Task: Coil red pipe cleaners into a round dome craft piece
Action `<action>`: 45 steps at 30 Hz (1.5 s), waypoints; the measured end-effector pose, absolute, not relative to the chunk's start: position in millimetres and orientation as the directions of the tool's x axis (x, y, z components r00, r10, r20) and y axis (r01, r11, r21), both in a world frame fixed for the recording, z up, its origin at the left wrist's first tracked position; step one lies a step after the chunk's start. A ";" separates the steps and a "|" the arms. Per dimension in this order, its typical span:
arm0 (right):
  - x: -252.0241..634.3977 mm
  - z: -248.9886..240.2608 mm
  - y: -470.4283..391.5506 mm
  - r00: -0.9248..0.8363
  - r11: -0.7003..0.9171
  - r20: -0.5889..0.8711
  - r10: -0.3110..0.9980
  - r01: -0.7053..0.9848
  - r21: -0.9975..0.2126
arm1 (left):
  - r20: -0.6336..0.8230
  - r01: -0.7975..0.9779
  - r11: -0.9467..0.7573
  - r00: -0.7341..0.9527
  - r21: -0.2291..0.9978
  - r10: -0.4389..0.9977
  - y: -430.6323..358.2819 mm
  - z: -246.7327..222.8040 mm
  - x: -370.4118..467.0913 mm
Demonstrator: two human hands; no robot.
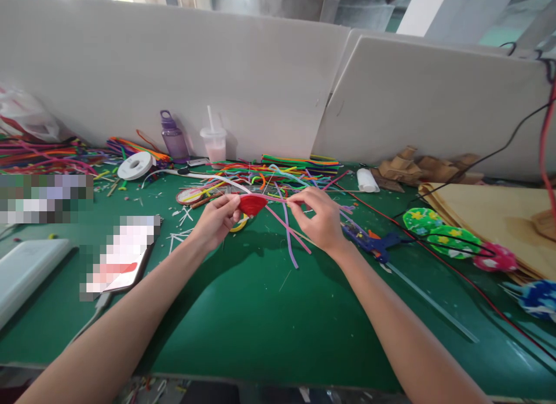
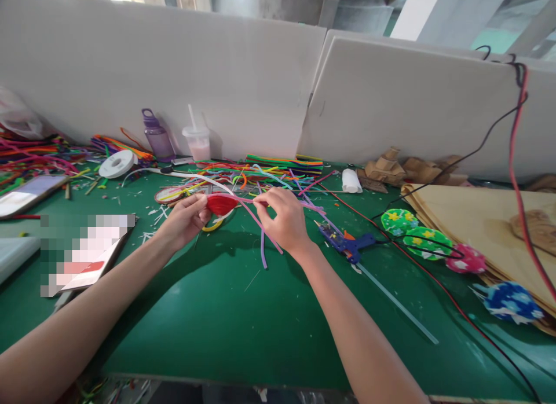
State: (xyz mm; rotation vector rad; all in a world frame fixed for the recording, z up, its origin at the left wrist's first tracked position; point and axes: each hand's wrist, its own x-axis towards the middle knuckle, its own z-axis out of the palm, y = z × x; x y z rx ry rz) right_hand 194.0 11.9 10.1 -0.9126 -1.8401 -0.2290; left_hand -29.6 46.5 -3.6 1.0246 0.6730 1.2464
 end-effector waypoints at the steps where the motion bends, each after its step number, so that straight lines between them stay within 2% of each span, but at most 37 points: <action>1: 194.0 9.5 12.2 -0.192 0.690 0.843 0.502 0.677 -0.257 | 0.109 -0.465 0.015 0.240 0.885 0.965 46.7 -3.3 -29.7; 7: 196.2 8.5 14.1 -0.179 0.688 0.820 0.544 0.654 -0.315 | 0.067 -0.540 0.146 0.356 0.829 0.932 46.3 -3.0 -30.9; 15: 196.2 7.6 14.6 -0.138 0.688 0.819 0.557 0.629 -0.362 | 0.076 -0.559 0.197 0.427 0.806 0.901 44.6 -4.6 -32.5; 25: 200.1 11.3 17.8 -0.007 0.639 0.783 0.622 0.582 -0.502 | 0.130 -0.547 0.192 0.495 0.815 0.859 42.7 -3.1 -35.1; 45: 206.9 8.0 24.3 0.100 0.649 0.796 0.597 0.524 -0.552 | 0.098 -0.467 0.207 0.549 0.860 0.830 46.3 -8.3 -39.0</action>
